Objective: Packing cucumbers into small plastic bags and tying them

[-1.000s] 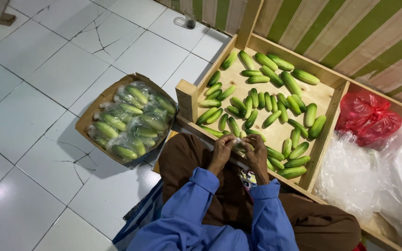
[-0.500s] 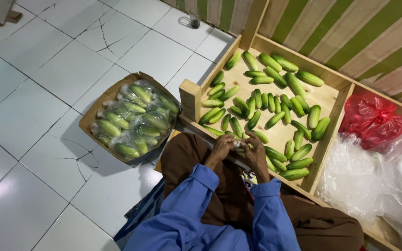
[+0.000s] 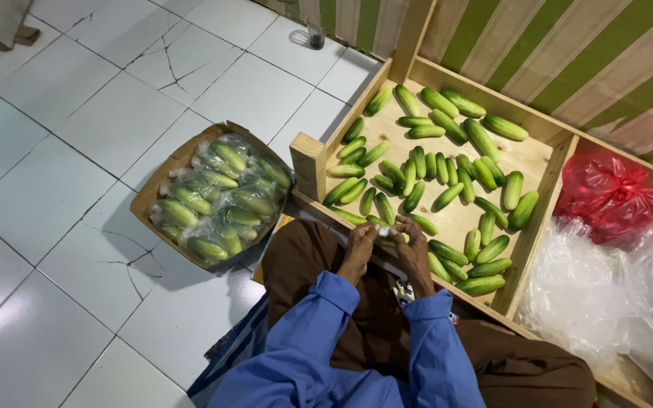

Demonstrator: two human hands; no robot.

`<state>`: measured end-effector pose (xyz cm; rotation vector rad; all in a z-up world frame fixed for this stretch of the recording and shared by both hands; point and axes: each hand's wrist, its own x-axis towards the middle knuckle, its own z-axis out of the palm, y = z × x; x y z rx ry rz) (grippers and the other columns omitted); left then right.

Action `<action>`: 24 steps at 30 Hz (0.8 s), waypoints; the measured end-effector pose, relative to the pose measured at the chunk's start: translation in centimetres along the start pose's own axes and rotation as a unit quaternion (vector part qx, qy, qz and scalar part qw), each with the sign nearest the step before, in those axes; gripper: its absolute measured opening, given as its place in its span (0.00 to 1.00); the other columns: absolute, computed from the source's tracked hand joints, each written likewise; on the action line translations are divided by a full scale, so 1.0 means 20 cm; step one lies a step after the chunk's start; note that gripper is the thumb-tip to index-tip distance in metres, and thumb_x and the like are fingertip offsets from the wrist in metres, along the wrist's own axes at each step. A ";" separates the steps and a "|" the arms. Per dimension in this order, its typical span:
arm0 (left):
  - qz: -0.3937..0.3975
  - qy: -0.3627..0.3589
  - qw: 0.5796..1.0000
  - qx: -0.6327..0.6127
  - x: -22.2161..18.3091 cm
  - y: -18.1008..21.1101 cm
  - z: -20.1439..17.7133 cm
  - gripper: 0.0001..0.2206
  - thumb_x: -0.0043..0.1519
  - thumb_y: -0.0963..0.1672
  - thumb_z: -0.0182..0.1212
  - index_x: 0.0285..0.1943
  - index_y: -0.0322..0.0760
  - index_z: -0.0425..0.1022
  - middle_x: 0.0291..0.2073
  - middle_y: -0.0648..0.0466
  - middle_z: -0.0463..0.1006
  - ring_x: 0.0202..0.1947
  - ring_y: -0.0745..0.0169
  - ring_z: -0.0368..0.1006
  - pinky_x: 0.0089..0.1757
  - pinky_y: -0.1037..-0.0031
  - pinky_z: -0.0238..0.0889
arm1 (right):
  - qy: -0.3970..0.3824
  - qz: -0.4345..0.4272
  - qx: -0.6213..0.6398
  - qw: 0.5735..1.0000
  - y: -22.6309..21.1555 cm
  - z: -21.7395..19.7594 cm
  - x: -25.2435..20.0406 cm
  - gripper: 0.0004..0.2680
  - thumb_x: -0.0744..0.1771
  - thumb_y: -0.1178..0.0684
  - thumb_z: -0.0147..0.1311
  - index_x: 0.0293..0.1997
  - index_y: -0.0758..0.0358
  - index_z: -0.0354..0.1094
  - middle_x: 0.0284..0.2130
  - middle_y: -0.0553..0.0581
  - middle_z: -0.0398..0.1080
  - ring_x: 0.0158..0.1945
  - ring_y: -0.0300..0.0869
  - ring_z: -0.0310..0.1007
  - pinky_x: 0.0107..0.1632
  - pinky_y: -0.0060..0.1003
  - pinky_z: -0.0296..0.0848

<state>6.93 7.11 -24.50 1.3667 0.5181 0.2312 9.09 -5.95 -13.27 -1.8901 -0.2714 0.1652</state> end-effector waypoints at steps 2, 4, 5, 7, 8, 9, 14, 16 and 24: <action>-0.055 -0.011 0.998 -0.036 -0.06 0.13 0.02 0.16 0.69 0.47 0.56 0.46 0.26 0.79 0.51 0.39 0.75 0.58 0.48 0.68 0.57 0.57 0.59 | -0.018 0.032 0.046 0.998 0.04 0.00 0.00 0.07 0.67 0.50 0.61 0.40 0.63 0.76 0.58 0.65 0.71 0.66 0.61 0.65 0.68 0.59 0.58; -0.065 -0.024 0.997 -0.027 -0.05 0.16 -0.01 0.16 0.69 0.48 0.57 0.47 0.27 0.80 0.50 0.42 0.75 0.58 0.52 0.67 0.57 0.58 0.59 | -0.038 0.045 0.050 0.997 0.06 -0.01 0.01 0.07 0.67 0.48 0.61 0.42 0.61 0.76 0.59 0.63 0.70 0.67 0.60 0.65 0.68 0.61 0.57; -0.075 -0.034 0.996 -0.020 -0.05 0.17 -0.02 0.16 0.69 0.49 0.57 0.47 0.29 0.80 0.49 0.45 0.76 0.57 0.56 0.67 0.56 0.58 0.59 | -0.061 0.058 0.054 0.995 0.06 -0.01 0.02 0.08 0.68 0.46 0.61 0.44 0.58 0.76 0.60 0.60 0.70 0.67 0.58 0.65 0.67 0.62 0.57; -0.075 -0.036 0.996 0.024 -0.01 0.13 -0.04 0.16 0.66 0.51 0.60 0.43 0.35 0.83 0.39 0.51 0.76 0.47 0.58 0.69 0.50 0.64 0.60 | -0.068 0.044 0.060 0.995 0.06 -0.03 0.01 0.08 0.68 0.48 0.61 0.42 0.60 0.76 0.60 0.63 0.70 0.67 0.59 0.65 0.67 0.62 0.56; -0.075 -0.041 0.994 0.069 0.01 0.11 -0.05 0.15 0.62 0.54 0.63 0.39 0.42 0.85 0.30 0.56 0.76 0.38 0.61 0.71 0.43 0.70 0.61 | -0.073 0.031 0.067 0.995 0.05 -0.03 0.01 0.07 0.68 0.49 0.61 0.41 0.62 0.76 0.59 0.65 0.70 0.67 0.60 0.64 0.67 0.62 0.55; -0.074 -0.041 0.994 0.069 0.08 -0.01 -0.05 0.15 0.62 0.54 0.63 0.39 0.42 0.85 0.30 0.56 0.76 0.38 0.61 0.71 0.43 0.70 0.61 | -0.072 0.031 0.067 0.995 0.06 -0.03 0.02 0.07 0.68 0.49 0.61 0.41 0.62 0.76 0.59 0.65 0.70 0.67 0.60 0.64 0.67 0.62 0.55; 0.245 0.093 0.928 0.266 -0.04 0.27 -0.03 0.09 0.62 0.44 0.57 0.33 0.33 0.73 0.23 0.46 0.75 0.34 0.44 0.78 0.35 0.62 0.69 | -0.039 0.016 0.079 0.996 0.17 0.00 0.07 0.07 0.67 0.53 0.61 0.37 0.69 0.73 0.58 0.72 0.68 0.66 0.64 0.63 0.69 0.63 0.54; 0.338 0.101 0.897 0.268 -0.11 0.32 -0.02 0.04 0.64 0.43 0.59 0.38 0.38 0.78 0.30 0.50 0.79 0.39 0.49 0.79 0.42 0.64 0.68 | -0.038 0.021 0.075 0.996 0.17 0.01 0.06 0.07 0.67 0.53 0.61 0.37 0.69 0.73 0.59 0.72 0.68 0.66 0.64 0.64 0.68 0.62 0.55; 0.335 -0.002 0.885 0.325 -0.13 0.22 -0.09 0.13 0.62 0.48 0.67 0.53 0.45 0.81 0.45 0.52 0.83 0.50 0.54 0.79 0.59 0.61 0.58 | -0.074 0.030 0.098 0.992 0.21 0.03 0.09 0.08 0.65 0.54 0.62 0.36 0.71 0.72 0.60 0.74 0.67 0.68 0.66 0.60 0.70 0.62 0.53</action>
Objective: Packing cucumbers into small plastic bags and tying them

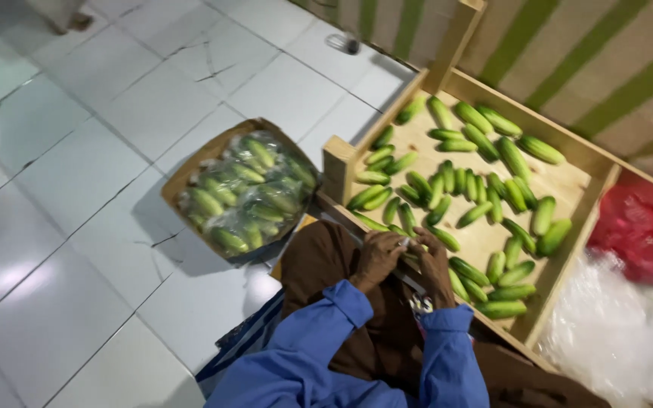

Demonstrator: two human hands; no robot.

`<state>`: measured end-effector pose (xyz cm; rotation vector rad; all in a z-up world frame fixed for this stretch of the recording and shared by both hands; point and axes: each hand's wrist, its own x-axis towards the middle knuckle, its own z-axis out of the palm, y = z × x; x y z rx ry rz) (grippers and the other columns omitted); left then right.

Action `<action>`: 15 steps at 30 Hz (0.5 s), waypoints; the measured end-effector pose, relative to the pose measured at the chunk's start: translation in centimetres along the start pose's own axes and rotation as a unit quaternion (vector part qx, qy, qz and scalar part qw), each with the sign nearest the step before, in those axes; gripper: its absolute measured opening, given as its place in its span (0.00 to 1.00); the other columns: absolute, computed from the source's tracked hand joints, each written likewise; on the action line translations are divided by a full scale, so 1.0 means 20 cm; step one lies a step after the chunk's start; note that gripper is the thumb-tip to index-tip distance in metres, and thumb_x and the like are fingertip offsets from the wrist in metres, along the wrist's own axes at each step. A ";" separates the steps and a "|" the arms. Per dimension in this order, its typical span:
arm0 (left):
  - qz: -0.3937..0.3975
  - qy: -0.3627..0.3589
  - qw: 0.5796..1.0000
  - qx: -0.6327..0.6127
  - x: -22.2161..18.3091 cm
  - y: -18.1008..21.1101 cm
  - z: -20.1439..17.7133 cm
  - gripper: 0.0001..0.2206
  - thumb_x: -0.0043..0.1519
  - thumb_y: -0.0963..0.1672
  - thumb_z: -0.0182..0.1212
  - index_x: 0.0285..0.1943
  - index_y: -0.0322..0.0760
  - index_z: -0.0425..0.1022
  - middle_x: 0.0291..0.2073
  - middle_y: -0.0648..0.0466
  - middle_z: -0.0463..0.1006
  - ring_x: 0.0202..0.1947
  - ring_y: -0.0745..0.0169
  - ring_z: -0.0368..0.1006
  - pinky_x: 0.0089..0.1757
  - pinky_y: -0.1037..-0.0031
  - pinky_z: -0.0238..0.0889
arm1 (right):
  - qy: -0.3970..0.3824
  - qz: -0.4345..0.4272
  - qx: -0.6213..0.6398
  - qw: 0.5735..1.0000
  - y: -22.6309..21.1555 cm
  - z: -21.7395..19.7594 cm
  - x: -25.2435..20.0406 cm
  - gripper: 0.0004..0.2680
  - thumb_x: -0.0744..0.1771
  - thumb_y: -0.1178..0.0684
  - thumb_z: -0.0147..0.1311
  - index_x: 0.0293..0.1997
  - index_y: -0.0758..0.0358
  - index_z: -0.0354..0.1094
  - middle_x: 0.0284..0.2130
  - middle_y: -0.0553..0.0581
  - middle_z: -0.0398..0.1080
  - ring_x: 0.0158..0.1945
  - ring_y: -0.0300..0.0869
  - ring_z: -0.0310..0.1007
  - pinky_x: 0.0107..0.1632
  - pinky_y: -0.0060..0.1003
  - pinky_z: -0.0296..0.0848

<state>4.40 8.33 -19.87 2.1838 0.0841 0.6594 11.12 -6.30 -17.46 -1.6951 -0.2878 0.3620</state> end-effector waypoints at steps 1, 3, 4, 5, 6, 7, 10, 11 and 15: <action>-0.004 -0.002 1.000 0.002 -0.01 -0.02 0.03 0.12 0.63 0.48 0.66 0.52 0.45 0.81 0.45 0.54 0.83 0.50 0.55 0.79 0.59 0.62 0.58 | -0.002 0.010 0.005 1.000 0.04 -0.01 0.02 0.08 0.66 0.53 0.62 0.37 0.70 0.72 0.60 0.72 0.67 0.68 0.65 0.61 0.70 0.62 0.53; -0.012 0.005 1.000 0.009 0.00 -0.03 0.05 0.11 0.63 0.49 0.65 0.51 0.46 0.80 0.45 0.55 0.83 0.50 0.57 0.79 0.59 0.63 0.58 | -0.015 0.016 0.010 1.000 -0.02 0.01 0.01 0.08 0.66 0.53 0.62 0.37 0.69 0.72 0.60 0.71 0.67 0.68 0.63 0.61 0.70 0.61 0.53; -0.016 -0.004 1.000 0.019 0.00 -0.02 0.04 0.10 0.65 0.49 0.62 0.52 0.47 0.79 0.45 0.56 0.83 0.50 0.58 0.79 0.59 0.63 0.58 | -0.013 0.045 0.011 0.999 -0.13 0.03 -0.03 0.10 0.66 0.51 0.61 0.42 0.68 0.73 0.58 0.70 0.69 0.65 0.59 0.65 0.68 0.59 0.56; -0.019 -0.016 0.999 0.028 0.01 -0.01 0.03 0.10 0.67 0.50 0.59 0.53 0.48 0.78 0.46 0.57 0.83 0.50 0.59 0.79 0.60 0.63 0.57 | -0.007 0.075 0.013 0.997 -0.23 0.04 -0.07 0.11 0.67 0.48 0.60 0.47 0.68 0.73 0.55 0.68 0.71 0.61 0.56 0.69 0.66 0.57 0.59; -0.020 -0.010 0.999 0.032 0.03 -0.02 0.01 0.10 0.67 0.50 0.59 0.53 0.48 0.78 0.46 0.57 0.83 0.50 0.59 0.79 0.60 0.63 0.57 | -0.014 0.072 0.013 0.997 -0.24 0.06 -0.06 0.11 0.67 0.48 0.60 0.47 0.68 0.73 0.55 0.68 0.71 0.61 0.56 0.69 0.66 0.57 0.59; -0.025 -0.002 0.999 0.022 0.03 -0.01 0.00 0.09 0.66 0.48 0.60 0.52 0.48 0.79 0.45 0.56 0.82 0.49 0.57 0.79 0.60 0.62 0.57 | -0.027 0.051 0.031 0.998 -0.24 0.07 -0.06 0.13 0.67 0.52 0.60 0.50 0.72 0.69 0.58 0.75 0.67 0.63 0.60 0.67 0.66 0.58 0.60; -0.031 0.020 0.999 0.008 0.04 0.01 -0.04 0.08 0.67 0.48 0.60 0.50 0.47 0.79 0.44 0.55 0.82 0.48 0.55 0.79 0.59 0.62 0.58 | -0.064 0.005 0.033 0.997 -0.04 0.04 0.00 0.18 0.64 0.59 0.59 0.59 0.74 0.60 0.61 0.81 0.62 0.67 0.66 0.62 0.67 0.59 0.59; -0.030 0.029 0.999 0.000 0.04 0.02 -0.05 0.10 0.68 0.50 0.59 0.49 0.47 0.79 0.44 0.56 0.82 0.47 0.56 0.80 0.58 0.63 0.58 | -0.080 -0.020 0.018 0.996 0.07 0.03 0.03 0.24 0.61 0.64 0.58 0.65 0.70 0.56 0.61 0.80 0.61 0.69 0.67 0.59 0.69 0.61 0.57; -0.021 0.045 0.998 0.047 0.02 0.04 -0.06 0.10 0.70 0.51 0.54 0.49 0.47 0.77 0.44 0.56 0.81 0.46 0.57 0.79 0.56 0.63 0.60 | -0.156 -0.060 0.007 0.986 -0.17 0.03 -0.04 0.31 0.62 0.54 0.58 0.72 0.69 0.47 0.66 0.82 0.56 0.72 0.72 0.51 0.65 0.69 0.56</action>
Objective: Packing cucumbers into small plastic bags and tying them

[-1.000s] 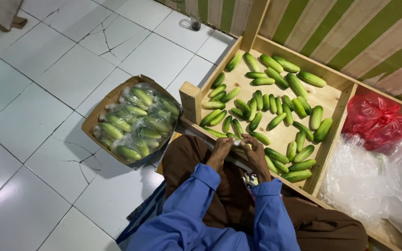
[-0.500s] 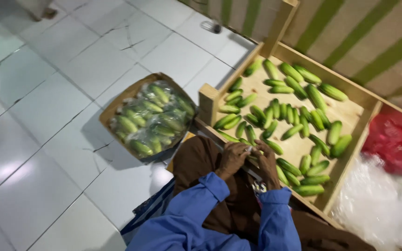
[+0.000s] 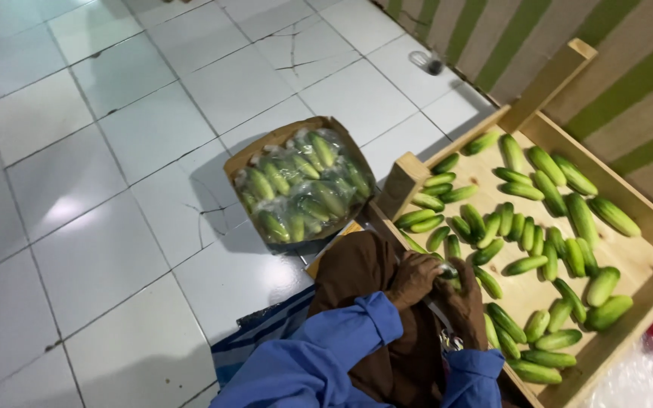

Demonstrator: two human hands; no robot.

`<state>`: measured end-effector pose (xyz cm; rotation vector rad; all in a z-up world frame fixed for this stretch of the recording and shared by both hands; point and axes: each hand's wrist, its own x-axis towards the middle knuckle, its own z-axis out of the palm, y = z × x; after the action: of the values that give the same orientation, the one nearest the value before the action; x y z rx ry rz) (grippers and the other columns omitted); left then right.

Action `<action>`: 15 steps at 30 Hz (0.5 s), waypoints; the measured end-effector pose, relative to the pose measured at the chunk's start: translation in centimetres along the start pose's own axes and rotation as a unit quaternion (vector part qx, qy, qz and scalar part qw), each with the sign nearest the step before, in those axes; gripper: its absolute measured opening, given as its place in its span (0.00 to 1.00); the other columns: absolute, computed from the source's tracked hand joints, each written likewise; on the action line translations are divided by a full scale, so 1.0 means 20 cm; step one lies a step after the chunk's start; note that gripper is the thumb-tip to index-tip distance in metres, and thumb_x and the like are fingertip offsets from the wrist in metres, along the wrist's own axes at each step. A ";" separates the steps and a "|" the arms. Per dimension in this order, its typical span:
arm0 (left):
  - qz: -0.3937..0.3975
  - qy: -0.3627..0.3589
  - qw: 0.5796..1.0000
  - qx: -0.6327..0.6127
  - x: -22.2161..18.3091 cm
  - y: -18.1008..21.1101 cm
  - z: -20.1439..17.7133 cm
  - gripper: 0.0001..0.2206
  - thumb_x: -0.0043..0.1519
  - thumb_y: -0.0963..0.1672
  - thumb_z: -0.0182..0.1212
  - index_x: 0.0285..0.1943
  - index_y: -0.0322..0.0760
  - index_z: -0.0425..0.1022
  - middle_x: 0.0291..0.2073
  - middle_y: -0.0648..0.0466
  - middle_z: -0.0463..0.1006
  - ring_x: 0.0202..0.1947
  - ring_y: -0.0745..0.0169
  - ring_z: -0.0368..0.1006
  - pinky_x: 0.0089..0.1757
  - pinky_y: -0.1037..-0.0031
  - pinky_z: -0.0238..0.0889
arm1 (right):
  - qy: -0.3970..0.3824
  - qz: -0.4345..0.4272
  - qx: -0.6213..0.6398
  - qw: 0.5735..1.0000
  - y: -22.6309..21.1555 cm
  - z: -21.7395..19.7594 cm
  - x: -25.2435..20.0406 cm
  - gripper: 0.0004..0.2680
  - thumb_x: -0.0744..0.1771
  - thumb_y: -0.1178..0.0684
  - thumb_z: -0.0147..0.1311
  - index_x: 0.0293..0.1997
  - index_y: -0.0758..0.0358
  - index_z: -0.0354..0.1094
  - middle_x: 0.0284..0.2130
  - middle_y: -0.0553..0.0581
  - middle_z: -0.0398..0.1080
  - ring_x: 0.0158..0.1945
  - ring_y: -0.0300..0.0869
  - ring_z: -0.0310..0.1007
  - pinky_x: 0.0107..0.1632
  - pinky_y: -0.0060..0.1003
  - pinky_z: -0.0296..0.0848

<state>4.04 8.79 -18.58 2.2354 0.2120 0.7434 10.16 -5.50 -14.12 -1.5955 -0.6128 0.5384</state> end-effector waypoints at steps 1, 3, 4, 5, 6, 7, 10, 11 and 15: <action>0.032 0.017 0.999 -0.016 0.00 -0.01 0.00 0.08 0.69 0.46 0.53 0.47 0.41 0.77 0.42 0.53 0.81 0.45 0.51 0.77 0.52 0.62 0.59 | 0.037 0.044 -0.099 0.993 -0.12 0.04 -0.01 0.24 0.63 0.52 0.59 0.66 0.61 0.59 0.56 0.70 0.67 0.60 0.57 0.62 0.58 0.54 0.62; 0.059 0.043 0.997 -0.026 0.00 0.00 -0.01 0.07 0.68 0.42 0.52 0.44 0.34 0.76 0.40 0.49 0.80 0.43 0.45 0.75 0.47 0.60 0.57 | 0.062 0.081 -0.200 0.974 -0.23 0.08 -0.02 0.17 0.64 0.50 0.60 0.60 0.52 0.71 0.46 0.57 0.78 0.49 0.42 0.74 0.51 0.39 0.68; 0.072 0.047 0.996 -0.020 0.01 0.00 -0.01 0.04 0.67 0.41 0.53 0.40 0.36 0.72 0.35 0.49 0.76 0.39 0.45 0.72 0.44 0.59 0.57 | 0.060 0.052 -0.224 0.971 -0.21 0.07 -0.01 0.14 0.65 0.52 0.58 0.58 0.52 0.71 0.44 0.59 0.78 0.46 0.45 0.75 0.49 0.41 0.69; 0.085 0.052 0.995 -0.013 0.02 0.01 -0.02 0.06 0.66 0.39 0.53 0.35 0.37 0.67 0.30 0.49 0.72 0.35 0.44 0.70 0.41 0.59 0.56 | 0.057 0.022 -0.248 0.967 -0.19 0.07 0.00 0.12 0.66 0.54 0.56 0.55 0.52 0.71 0.42 0.60 0.79 0.43 0.47 0.76 0.47 0.43 0.69; 0.080 0.058 0.995 -0.010 0.01 0.01 -0.03 0.06 0.66 0.39 0.53 0.35 0.37 0.67 0.30 0.49 0.72 0.35 0.44 0.70 0.41 0.59 0.56 | 0.049 0.020 -0.249 0.967 -0.17 0.06 0.00 0.12 0.66 0.54 0.56 0.55 0.52 0.71 0.42 0.60 0.79 0.43 0.47 0.76 0.47 0.43 0.69; 0.079 0.057 0.995 -0.025 0.01 0.01 -0.04 0.04 0.65 0.38 0.53 0.37 0.36 0.69 0.31 0.49 0.73 0.36 0.43 0.71 0.42 0.58 0.56 | 0.046 0.011 -0.242 0.969 -0.15 0.05 0.01 0.12 0.66 0.54 0.56 0.56 0.52 0.71 0.47 0.59 0.76 0.49 0.46 0.75 0.52 0.41 0.67; 0.065 0.064 0.995 -0.047 0.01 0.02 -0.06 0.05 0.67 0.39 0.51 0.39 0.36 0.71 0.32 0.49 0.73 0.34 0.43 0.70 0.40 0.57 0.55 | 0.030 0.014 -0.221 0.975 -0.24 0.09 0.00 0.16 0.65 0.54 0.54 0.60 0.52 0.68 0.46 0.59 0.75 0.45 0.46 0.72 0.47 0.39 0.67; 0.051 0.069 0.995 -0.058 0.00 0.03 -0.06 0.07 0.71 0.40 0.49 0.40 0.36 0.72 0.32 0.49 0.71 0.32 0.43 0.68 0.39 0.57 0.54 | 0.020 0.030 -0.209 0.977 -0.30 0.10 -0.02 0.18 0.64 0.54 0.53 0.63 0.53 0.65 0.39 0.61 0.76 0.36 0.46 0.71 0.39 0.39 0.69; 0.085 0.064 0.991 -0.083 0.01 0.03 -0.06 0.05 0.68 0.38 0.54 0.38 0.34 0.67 0.31 0.47 0.68 0.31 0.41 0.67 0.37 0.55 0.55 | 0.031 0.104 -0.262 0.959 -0.18 0.09 -0.01 0.21 0.65 0.49 0.54 0.68 0.47 0.65 0.23 0.65 0.68 0.20 0.44 0.53 0.29 0.40 0.59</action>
<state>3.49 9.20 -17.35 2.0664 0.0198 0.9627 8.57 -3.94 -10.82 -2.1892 -0.5713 0.5013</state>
